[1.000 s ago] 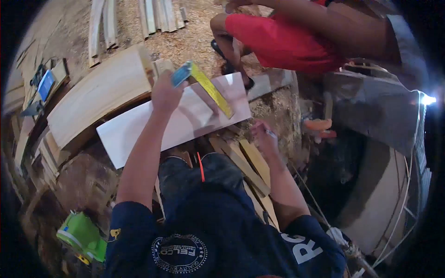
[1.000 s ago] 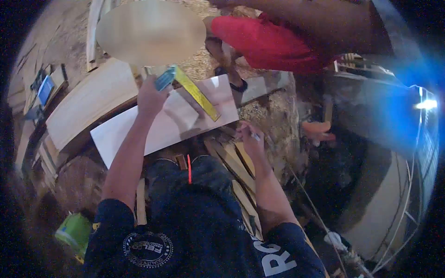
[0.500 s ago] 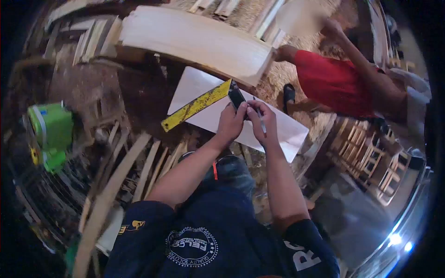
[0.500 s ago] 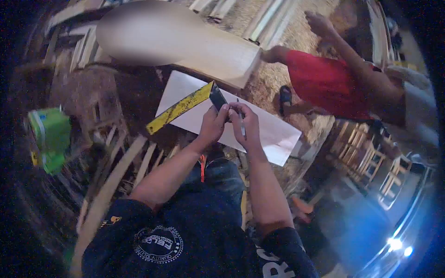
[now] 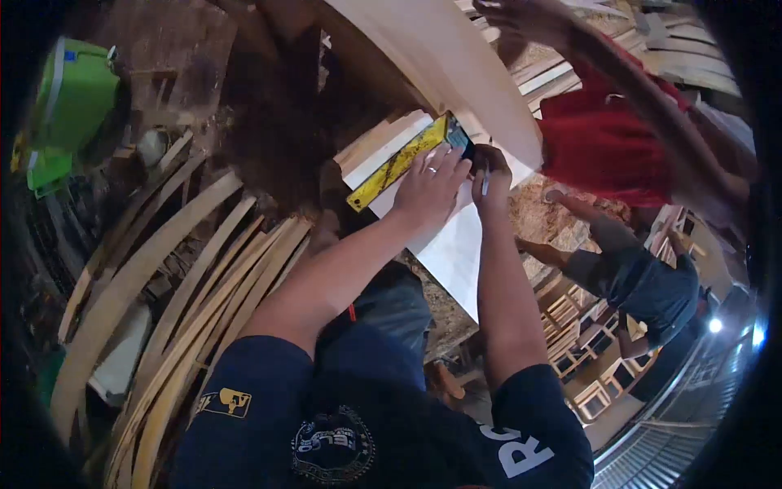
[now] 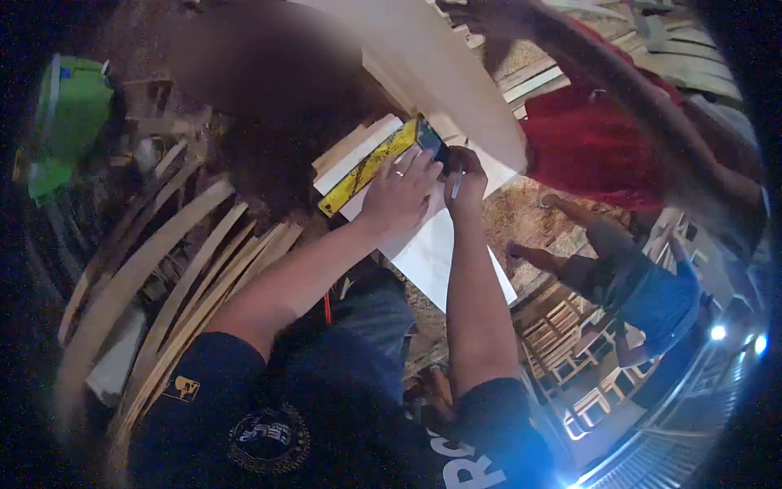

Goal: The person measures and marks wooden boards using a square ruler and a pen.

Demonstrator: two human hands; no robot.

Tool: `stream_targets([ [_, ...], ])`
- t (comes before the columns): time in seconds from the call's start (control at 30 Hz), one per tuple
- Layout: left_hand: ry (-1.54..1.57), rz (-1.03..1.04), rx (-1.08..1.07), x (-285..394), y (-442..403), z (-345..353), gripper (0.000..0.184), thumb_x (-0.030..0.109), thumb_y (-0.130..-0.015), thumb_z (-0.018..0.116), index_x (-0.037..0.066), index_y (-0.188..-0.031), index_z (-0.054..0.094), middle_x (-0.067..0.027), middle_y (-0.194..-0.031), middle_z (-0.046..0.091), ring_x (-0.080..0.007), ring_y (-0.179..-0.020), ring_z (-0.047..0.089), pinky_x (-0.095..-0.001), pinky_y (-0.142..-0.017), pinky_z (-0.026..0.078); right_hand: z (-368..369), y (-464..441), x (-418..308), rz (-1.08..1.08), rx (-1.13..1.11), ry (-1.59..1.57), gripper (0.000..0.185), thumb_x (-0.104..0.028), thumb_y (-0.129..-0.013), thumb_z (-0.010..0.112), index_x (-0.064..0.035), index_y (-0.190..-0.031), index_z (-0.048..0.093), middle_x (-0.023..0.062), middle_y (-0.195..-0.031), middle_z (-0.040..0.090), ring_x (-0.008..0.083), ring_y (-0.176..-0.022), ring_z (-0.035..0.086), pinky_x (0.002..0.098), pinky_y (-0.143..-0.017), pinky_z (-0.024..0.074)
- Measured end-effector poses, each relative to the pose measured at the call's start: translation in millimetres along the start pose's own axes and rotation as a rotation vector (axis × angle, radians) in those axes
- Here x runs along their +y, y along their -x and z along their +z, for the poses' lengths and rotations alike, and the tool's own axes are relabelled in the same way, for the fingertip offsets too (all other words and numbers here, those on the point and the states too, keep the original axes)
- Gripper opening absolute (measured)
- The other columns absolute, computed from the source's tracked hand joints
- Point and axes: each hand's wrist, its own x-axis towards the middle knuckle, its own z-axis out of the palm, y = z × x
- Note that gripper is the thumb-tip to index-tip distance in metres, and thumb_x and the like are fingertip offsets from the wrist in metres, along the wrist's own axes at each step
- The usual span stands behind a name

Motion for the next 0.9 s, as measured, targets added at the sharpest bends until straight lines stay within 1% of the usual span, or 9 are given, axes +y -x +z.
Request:
stream_targets([
  [0.07, -0.088, 0.004, 0.014, -7, 2, 12, 0.063, 0.038, -0.094, 0.058, 0.013, -0.151, 0.046, -0.0159, -0.16, 0.035, -0.0337, -0.152, 0.026, -0.0566, -0.121, 0.018, 7, 10, 1, 0.004, -0.021, -0.037, 0.018, -0.007, -0.099, 0.053, 0.0017, -0.109, 0.066, 0.0123, -0.102, 0.071, 0.0213, -0.094, 0.069, 0.034, -0.082, 0.0554],
  [0.1, -0.139, -0.006, -0.011, -7, 0, 12, 0.064, 0.04, -0.095, 0.056, 0.013, -0.152, 0.044, -0.0156, -0.161, 0.033, -0.0333, -0.153, 0.023, -0.0568, -0.122, 0.016, 7, 9, -16, 0.25, -0.017, -0.124, 0.017, -0.009, -0.098, 0.057, 0.0007, -0.11, 0.066, 0.0104, -0.101, 0.07, 0.0176, -0.093, 0.068, 0.0317, -0.08, 0.0549],
  [0.2, -0.137, -0.003, -0.062, -8, -5, 13, 0.065, 0.044, -0.097, 0.053, 0.015, -0.154, 0.042, -0.0154, -0.164, 0.03, -0.033, -0.155, 0.019, -0.0587, -0.123, 0.012, 12, 7, -10, 0.271, 0.04, -0.141, 0.02, -0.014, -0.098, 0.061, 0.0008, -0.112, 0.064, 0.0095, -0.098, 0.07, 0.0162, -0.086, 0.067, 0.0306, -0.078, 0.055],
  [0.3, -0.112, -0.004, -0.068, -7, -3, 17, 0.067, 0.046, -0.096, 0.053, 0.017, -0.155, 0.041, -0.0156, -0.164, 0.03, -0.0356, -0.155, 0.018, -0.0606, -0.123, 0.009, 10, 10, -16, 0.372, 0.034, -0.311, 0.025, -0.02, -0.103, 0.057, 0.0011, -0.115, 0.063, 0.0073, -0.102, 0.066, 0.0117, -0.081, 0.062, 0.0266, -0.067, 0.0529],
  [0.4, -0.143, -0.033, -0.054, -5, -4, 23, 0.068, 0.049, -0.095, 0.054, 0.021, -0.156, 0.04, -0.0156, -0.165, 0.028, -0.0398, -0.155, 0.016, -0.0619, -0.123, 0.008, 6, 8, -18, 0.321, -0.002, -0.191, 0.023, -0.018, -0.103, 0.057, 0.0007, -0.116, 0.062, 0.0058, -0.099, 0.066, 0.0109, -0.082, 0.062, 0.0269, -0.066, 0.0525],
  [0.5, -0.152, -0.062, -0.038, -2, -3, 29, 0.071, 0.052, -0.093, 0.056, 0.023, -0.155, 0.041, -0.0155, -0.166, 0.025, -0.0432, -0.155, 0.013, -0.062, -0.123, 0.008, 6, 7, -25, 0.497, 0.042, -0.355, 0.022, -0.018, -0.1, 0.065, 0.0003, -0.113, 0.063, 0.0078, -0.093, 0.068, 0.0116, -0.076, 0.064, 0.028, -0.067, 0.0542],
  [0.63, -0.12, -0.098, 0.026, 0, -2, 29, 0.071, 0.054, -0.09, 0.059, 0.026, -0.153, 0.045, -0.0153, -0.168, 0.021, -0.0435, -0.155, 0.012, -0.0617, -0.123, 0.006, 6, 6, -28, 0.47, 0.054, -0.36, 0.023, -0.017, -0.099, 0.067, 0.0023, -0.112, 0.064, 0.0081, -0.089, 0.069, 0.0121, -0.073, 0.064, 0.0285, -0.066, 0.0539],
  [0.7, -0.1, -0.104, -0.013, 0, -5, 28, 0.071, 0.055, -0.089, 0.061, 0.025, -0.152, 0.048, -0.0155, -0.168, 0.021, -0.0437, -0.155, 0.012, -0.0617, -0.124, 0.005, 9, 8, -16, 0.418, 0.071, -0.371, 0.023, -0.016, -0.099, 0.067, 0.0028, -0.111, 0.065, 0.0081, -0.088, 0.069, 0.0122, -0.073, 0.064, 0.0281, -0.067, 0.0537],
  [0.9, -0.102, -0.106, -0.045, 2, -5, 22, 0.074, 0.055, -0.088, 0.063, 0.024, -0.152, 0.047, -0.016, -0.169, 0.019, -0.0431, -0.156, 0.009, -0.0614, -0.124, 0.003, 9, 10, -13, 0.471, 0.103, -0.404, 0.027, -0.02, -0.098, 0.069, 0.0035, -0.111, 0.067, 0.0085, -0.093, 0.071, 0.0123, -0.079, 0.065, 0.0277, -0.071, 0.0539],
])
